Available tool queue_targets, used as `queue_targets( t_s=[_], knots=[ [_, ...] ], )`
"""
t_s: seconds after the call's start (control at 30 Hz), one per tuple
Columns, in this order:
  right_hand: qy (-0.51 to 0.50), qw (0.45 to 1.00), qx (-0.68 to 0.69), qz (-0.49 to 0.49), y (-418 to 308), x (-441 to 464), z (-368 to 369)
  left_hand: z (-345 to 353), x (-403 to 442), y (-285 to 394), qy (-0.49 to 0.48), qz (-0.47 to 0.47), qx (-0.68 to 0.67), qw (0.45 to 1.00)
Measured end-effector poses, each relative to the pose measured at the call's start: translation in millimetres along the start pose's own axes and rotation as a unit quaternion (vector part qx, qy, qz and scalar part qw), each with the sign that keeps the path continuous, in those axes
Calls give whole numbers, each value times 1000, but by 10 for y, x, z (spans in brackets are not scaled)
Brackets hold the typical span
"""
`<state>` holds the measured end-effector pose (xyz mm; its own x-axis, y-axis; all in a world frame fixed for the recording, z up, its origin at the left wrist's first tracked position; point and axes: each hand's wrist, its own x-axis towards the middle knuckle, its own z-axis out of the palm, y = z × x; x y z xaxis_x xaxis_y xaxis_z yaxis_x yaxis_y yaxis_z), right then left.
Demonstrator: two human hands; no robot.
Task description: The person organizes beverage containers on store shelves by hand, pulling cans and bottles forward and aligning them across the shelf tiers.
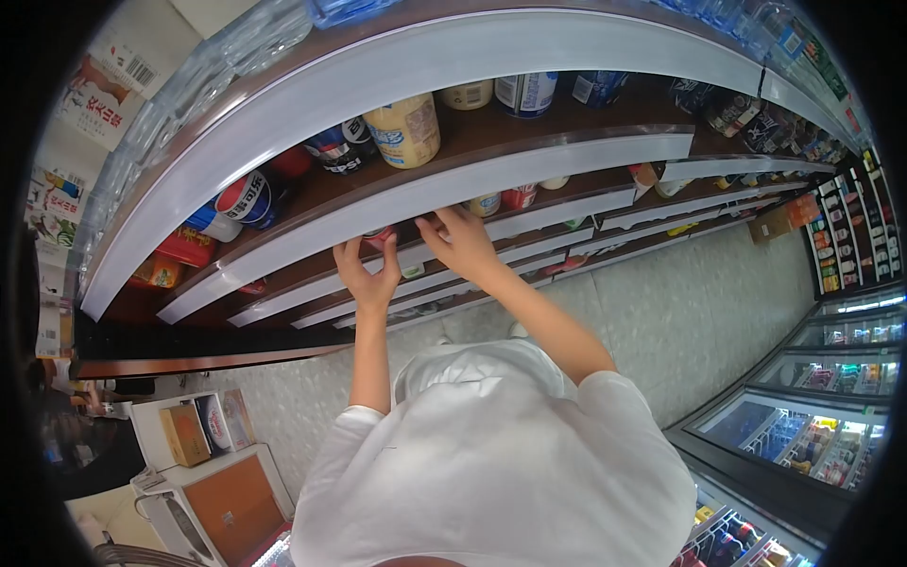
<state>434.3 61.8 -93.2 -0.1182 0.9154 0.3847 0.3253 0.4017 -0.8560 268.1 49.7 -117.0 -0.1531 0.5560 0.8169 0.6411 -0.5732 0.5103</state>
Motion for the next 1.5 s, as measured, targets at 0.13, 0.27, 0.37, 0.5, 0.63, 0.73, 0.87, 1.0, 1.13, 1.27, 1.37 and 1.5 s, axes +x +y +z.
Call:
queue_targets(
  t_s=[0.13,0.27,0.37,0.5,0.63,0.73,0.87,1.0,1.13,1.27,1.37,1.5],
  knots=[
    [43,999,16,-27,164,-253,-320,236,78,217,-12,-7,-10,1000],
    [22,998,28,42,304,-460,-601,593,85,165,-102,-82,-38,991],
    [15,997,42,60,394,-599,-759,843,132,90,-95,11,2,995],
    [7,994,65,90,507,-748,-951,1035,171,45,-122,-21,3,992],
    [-4,992,58,108,607,-859,-1055,1181,76,-265,-177,-7,85,981],
    [-38,988,86,124,766,-934,-1095,1206,22,-340,-182,-6,102,978],
    [-87,986,72,122,870,-996,-1138,1131,-80,-68,-169,-90,137,972],
    [-118,983,68,120,834,-927,-1224,941,-215,190,34,-37,162,985],
    [-120,987,98,52,801,-732,-1173,779,-236,109,154,-111,118,975],
    [-116,988,102,31,640,-508,-1050,545,-129,3,74,-102,275,953],
    [-121,986,113,36,585,-385,-898,462,-32,-102,48,-63,295,952],
    [-126,987,94,28,547,-256,-766,427,60,-135,2,-106,246,964]
  ],
)
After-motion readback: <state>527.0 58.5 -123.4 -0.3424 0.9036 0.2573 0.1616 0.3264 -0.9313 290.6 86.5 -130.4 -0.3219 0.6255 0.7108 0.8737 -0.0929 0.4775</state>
